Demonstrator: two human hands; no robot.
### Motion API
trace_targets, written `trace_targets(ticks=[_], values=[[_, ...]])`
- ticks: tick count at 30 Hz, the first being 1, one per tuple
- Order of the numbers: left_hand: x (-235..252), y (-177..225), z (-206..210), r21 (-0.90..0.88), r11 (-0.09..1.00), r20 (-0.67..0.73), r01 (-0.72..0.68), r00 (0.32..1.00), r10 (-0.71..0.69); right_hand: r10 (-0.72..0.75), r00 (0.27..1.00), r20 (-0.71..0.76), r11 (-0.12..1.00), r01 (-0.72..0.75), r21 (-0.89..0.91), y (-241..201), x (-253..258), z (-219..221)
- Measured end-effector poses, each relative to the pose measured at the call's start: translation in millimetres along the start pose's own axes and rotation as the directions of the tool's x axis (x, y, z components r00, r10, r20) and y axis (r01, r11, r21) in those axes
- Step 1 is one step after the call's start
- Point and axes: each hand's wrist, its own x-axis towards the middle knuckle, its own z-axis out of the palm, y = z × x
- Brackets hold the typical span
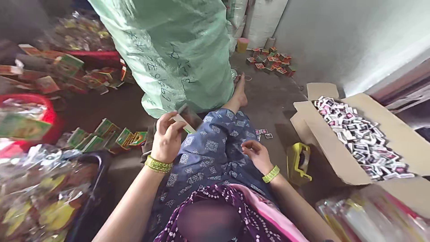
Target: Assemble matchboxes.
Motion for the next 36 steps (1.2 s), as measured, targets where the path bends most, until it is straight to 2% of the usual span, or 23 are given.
trace_targets(ticks=[2, 4, 6, 7, 9, 10, 12, 14, 16, 17, 19, 21, 23, 25, 27, 29, 31, 32, 34, 36], values=[[12.3, 26.5, 0.4, -0.205, 0.977, -0.009, -0.057, 0.998, 0.056, 0.044, 0.994, 0.099, 0.961, -0.069, 0.266, -19.7, 4.5, -0.7], [21.3, 50.3, 7.7, -0.488, 0.873, 0.059, 0.007, 0.998, 0.026, 0.046, 0.965, 0.260, 0.868, -0.167, 0.467, -38.4, 6.4, -0.7], [24.5, 69.4, 21.9, -0.722, 0.669, 0.228, 0.177, 0.974, -0.011, -0.069, 0.887, 0.457, 0.746, -0.258, 0.614, -45.7, 2.0, -2.9], [23.1, 76.3, 32.1, -0.782, 0.560, 0.320, 0.275, 0.947, -0.019, -0.144, 0.835, 0.531, 0.686, -0.303, 0.662, -46.0, -3.1, -4.3], [12.5, 86.4, 56.4, -0.833, 0.336, 0.453, 0.440, 0.891, -0.043, -0.271, 0.735, 0.622, 0.595, -0.380, 0.708, -41.7, -14.8, -7.3], [5.8, 90.1, 67.9, -0.822, 0.268, 0.501, 0.503, 0.862, -0.081, -0.292, 0.711, 0.640, 0.586, -0.396, 0.707, -40.1, -19.8, -8.9], [-6.2, 97.4, 85.9, -0.766, 0.170, 0.589, 0.620, 0.783, -0.201, -0.198, 0.767, 0.610, 0.618, -0.385, 0.685, -39.7, -30.5, -12.8], [-15.3, 106.0, 97.3, -0.645, 0.091, 0.703, 0.759, 0.635, -0.319, -0.033, 0.877, 0.479, 0.647, -0.346, 0.679, -42.3, -40.0, -14.0], [-27.2, 107.7, 106.7, -0.522, 0.022, 0.818, 0.853, 0.508, -0.271, 0.097, 0.949, 0.300, 0.761, -0.265, 0.593, -44.6, -42.5, -12.6], [-33.1, 108.5, 111.2, -0.475, 0.014, 0.855, 0.880, 0.465, -0.231, 0.127, 0.963, 0.238, 0.834, -0.234, 0.500, -43.8, -40.2, -12.7], [-44.2, 107.8, 121.8, -0.427, 0.052, 0.878, 0.903, 0.427, -0.216, 0.137, 0.976, 0.169, 0.965, -0.170, 0.200, -38.6, -33.4, -15.9], [-51.1, 106.4, 131.4, -0.382, 0.188, 0.867, 0.905, 0.421, -0.267, 0.112, 0.985, 0.132, 0.986, -0.094, -0.134, -31.2, -24.1, -28.4], [-57.3, 102.0, 138.9, -0.373, 0.294, 0.850, 0.880, 0.451, -0.273, 0.149, 0.988, 0.042, 0.945, -0.130, -0.299, -14.1, -2.1, -50.5], [-62.9, 95.1, 143.5, -0.400, 0.380, 0.831, 0.834, 0.505, -0.235, 0.263, 0.959, -0.102, 0.880, -0.282, -0.382, 23.5, 32.0, -77.3], [-65.4, 90.6, 143.7, -0.454, 0.433, 0.808, 0.779, 0.565, -0.169, 0.333, 0.925, -0.181, 0.769, -0.378, -0.515, 64.6, 63.9, -102.6], [-65.2, 88.8, 143.6, -0.506, 0.447, 0.791, 0.738, 0.603, -0.100, 0.455, 0.867, -0.203, 0.597, -0.466, -0.653, 98.8, 88.0, -118.7], [-66.4, 86.2, 144.5, -0.510, 0.464, 0.796, 0.725, 0.601, -0.065, 0.505, 0.837, -0.212, 0.470, -0.472, -0.746, 132.6, 99.4, -126.2], [-67.3, 84.3, 145.1, -0.488, 0.493, 0.806, 0.720, 0.589, -0.063, 0.492, 0.844, -0.215, 0.446, -0.457, -0.770, 154.4, 101.9, -130.0], [-66.3, 82.0, 146.4, -0.426, 0.524, 0.833, 0.738, 0.546, -0.091, 0.443, 0.870, -0.216, 0.430, -0.417, -0.800, 173.3, 95.5, -129.4], [-64.2, 82.4, 147.1, -0.376, 0.511, 0.855, 0.773, 0.502, -0.131, 0.351, 0.908, -0.228, 0.446, -0.376, -0.812, 173.6, 79.8, -123.9]])
